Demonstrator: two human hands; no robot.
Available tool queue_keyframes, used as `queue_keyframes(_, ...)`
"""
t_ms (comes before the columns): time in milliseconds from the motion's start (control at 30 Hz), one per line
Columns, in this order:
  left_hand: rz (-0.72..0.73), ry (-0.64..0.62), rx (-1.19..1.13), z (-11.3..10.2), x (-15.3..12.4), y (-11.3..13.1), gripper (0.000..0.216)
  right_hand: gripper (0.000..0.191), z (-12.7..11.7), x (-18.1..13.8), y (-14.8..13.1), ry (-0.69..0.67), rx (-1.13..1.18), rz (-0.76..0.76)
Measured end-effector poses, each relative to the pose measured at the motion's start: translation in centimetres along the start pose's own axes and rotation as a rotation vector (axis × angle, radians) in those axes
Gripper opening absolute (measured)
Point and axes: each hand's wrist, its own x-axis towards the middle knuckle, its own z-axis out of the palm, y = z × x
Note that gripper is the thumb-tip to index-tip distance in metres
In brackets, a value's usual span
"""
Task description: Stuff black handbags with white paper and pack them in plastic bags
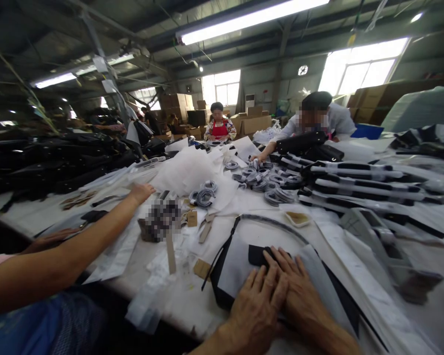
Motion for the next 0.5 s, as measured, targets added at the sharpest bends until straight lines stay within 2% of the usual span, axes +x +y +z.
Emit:
queue_keyframes(100, -0.055, -0.043, -0.077, 1.2, -1.1, 0.5, 0.091, 0.061, -2.1, 0.9, 0.4, -0.172, 0.159, 0.108)
queue_keyframes(233, -0.035, -0.036, -0.118, 1.4, -1.4, 0.5, 0.082, 0.064, -4.9, 1.6, 1.3, -0.388, 0.287, 0.104)
queue_keyframes(400, -0.004, 0.02, -0.033, 1.0, -1.6, 0.3, 0.067, 0.061, -5.2, 0.5, 1.9, -0.329, 0.057, 0.12)
queue_keyframes(500, 0.038, 0.131, 0.061, 1.2, -1.7, 0.4, 0.055, 0.061, -5.0, 0.1, 3.1, -0.371, 0.059, 0.085)
